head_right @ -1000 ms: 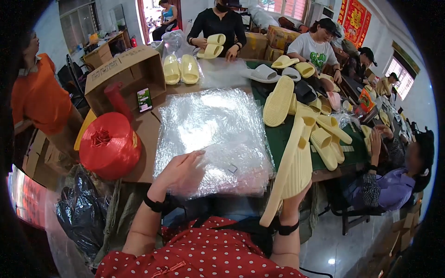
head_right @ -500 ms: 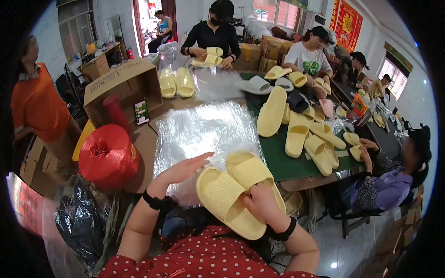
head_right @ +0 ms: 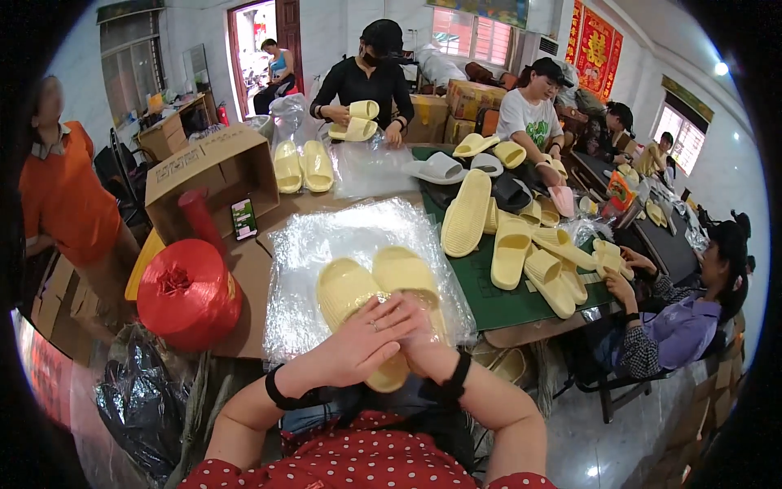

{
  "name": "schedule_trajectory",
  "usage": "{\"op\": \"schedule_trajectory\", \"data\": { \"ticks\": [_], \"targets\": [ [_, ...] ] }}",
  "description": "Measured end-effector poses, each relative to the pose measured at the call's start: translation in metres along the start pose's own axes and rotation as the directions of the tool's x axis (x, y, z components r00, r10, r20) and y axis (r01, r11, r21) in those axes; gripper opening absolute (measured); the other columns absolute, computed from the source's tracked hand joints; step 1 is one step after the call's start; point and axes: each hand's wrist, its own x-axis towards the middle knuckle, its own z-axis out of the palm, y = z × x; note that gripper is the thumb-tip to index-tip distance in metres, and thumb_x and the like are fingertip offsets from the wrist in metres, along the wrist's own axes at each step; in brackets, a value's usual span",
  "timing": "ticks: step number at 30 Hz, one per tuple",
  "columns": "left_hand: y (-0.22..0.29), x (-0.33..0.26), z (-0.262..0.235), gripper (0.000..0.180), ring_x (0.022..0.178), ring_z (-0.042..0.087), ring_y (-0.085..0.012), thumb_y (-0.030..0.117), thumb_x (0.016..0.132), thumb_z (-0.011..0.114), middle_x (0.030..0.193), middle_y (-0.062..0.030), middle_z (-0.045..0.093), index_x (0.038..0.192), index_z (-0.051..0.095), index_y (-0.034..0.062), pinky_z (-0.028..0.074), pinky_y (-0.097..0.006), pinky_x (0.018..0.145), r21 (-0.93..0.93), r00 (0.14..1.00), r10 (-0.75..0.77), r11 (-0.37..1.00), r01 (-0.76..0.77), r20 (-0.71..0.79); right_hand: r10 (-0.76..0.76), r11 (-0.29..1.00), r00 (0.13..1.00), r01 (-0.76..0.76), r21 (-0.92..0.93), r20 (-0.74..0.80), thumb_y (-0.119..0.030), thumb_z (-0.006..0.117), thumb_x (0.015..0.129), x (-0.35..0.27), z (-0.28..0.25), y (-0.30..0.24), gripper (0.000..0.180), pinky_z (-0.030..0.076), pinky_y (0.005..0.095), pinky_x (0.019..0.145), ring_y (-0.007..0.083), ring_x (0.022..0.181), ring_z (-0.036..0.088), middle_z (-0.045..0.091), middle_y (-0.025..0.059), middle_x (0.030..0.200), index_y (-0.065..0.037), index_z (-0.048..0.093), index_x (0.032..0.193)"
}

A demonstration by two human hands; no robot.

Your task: The recorder is shown placing pairs of slippers into plastic bags at a factory workstation.

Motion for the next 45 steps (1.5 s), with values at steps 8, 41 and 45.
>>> {"op": "schedule_trajectory", "data": {
  "ticks": [8,41,45],
  "targets": [
    [0.016,-0.018,-0.013,0.049,0.148,0.022,-0.0333,0.02,0.102,0.038,0.158,-0.0119,0.031,0.149,0.039,0.0084,0.011,-0.052,0.121,-0.173,0.998,0.064,0.983,-0.058,0.026,0.255,0.928,0.959,-0.207,0.31,-0.123,-0.034,0.052,0.097,0.116,-0.027,-0.027,0.037,0.05,0.0448,0.083,0.0406,0.098,0.062,0.064,0.0253,0.108,0.0,0.065,0.105],
    [-0.117,-0.138,-0.006,0.018,0.061,0.054,-0.0057,0.016,0.09,0.066,0.074,-0.0004,0.065,0.098,0.065,0.0002,0.04,-0.02,0.055,-0.781,0.51,-0.843,0.431,0.453,-0.169,0.35,0.388,0.909,-0.359,0.849,0.225,-0.027,0.07,0.088,-0.021,-0.061,0.088,0.024,0.04,0.0193,0.053,0.0044,0.064,0.055,0.068,0.0002,0.082,-0.004,0.069,0.098],
    [-0.09,-0.131,-0.025,0.026,0.063,0.055,-0.0043,0.027,0.092,0.065,0.077,0.0019,0.067,0.104,0.067,0.0035,0.038,-0.02,0.055,-0.784,0.531,-0.846,0.295,0.546,0.051,0.334,0.299,0.895,-0.398,0.867,0.296,-0.026,0.07,0.089,-0.029,-0.081,0.068,0.029,0.041,0.0197,0.055,0.0048,0.064,0.055,0.07,0.0012,0.084,-0.002,0.068,0.104]
  ]
}}
